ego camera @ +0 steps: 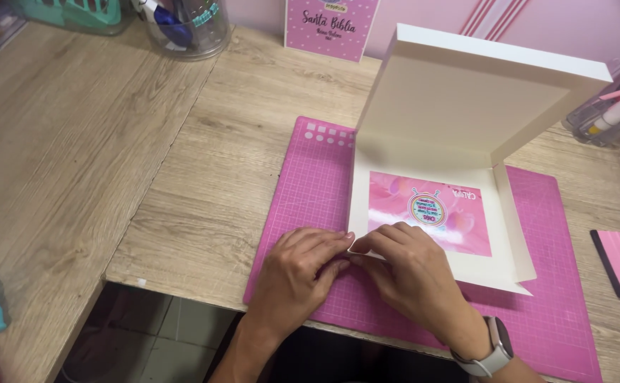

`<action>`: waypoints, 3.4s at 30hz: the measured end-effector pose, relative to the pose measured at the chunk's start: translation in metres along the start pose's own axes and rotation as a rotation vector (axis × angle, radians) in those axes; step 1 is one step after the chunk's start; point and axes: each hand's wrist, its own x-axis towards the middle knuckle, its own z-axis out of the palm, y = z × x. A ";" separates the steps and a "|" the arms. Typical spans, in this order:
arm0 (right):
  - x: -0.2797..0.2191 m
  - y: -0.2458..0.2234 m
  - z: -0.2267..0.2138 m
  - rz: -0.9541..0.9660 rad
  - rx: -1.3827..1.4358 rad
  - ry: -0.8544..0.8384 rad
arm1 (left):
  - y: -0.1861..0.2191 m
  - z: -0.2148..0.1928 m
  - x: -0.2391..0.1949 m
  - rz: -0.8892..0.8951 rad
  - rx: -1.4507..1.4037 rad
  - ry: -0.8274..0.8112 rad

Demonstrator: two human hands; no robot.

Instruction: Assembling a white cardboard box by applying glue to the flaps and folding them into place.

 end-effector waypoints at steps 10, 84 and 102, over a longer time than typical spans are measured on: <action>0.004 -0.007 -0.001 0.051 0.022 -0.006 | -0.003 0.003 -0.002 0.018 0.000 0.021; 0.005 -0.001 0.008 -0.135 -0.008 0.064 | 0.010 0.017 -0.009 -0.056 0.053 0.101; 0.001 0.002 0.008 -0.095 -0.032 0.041 | 0.015 0.009 -0.008 -0.081 -0.012 0.137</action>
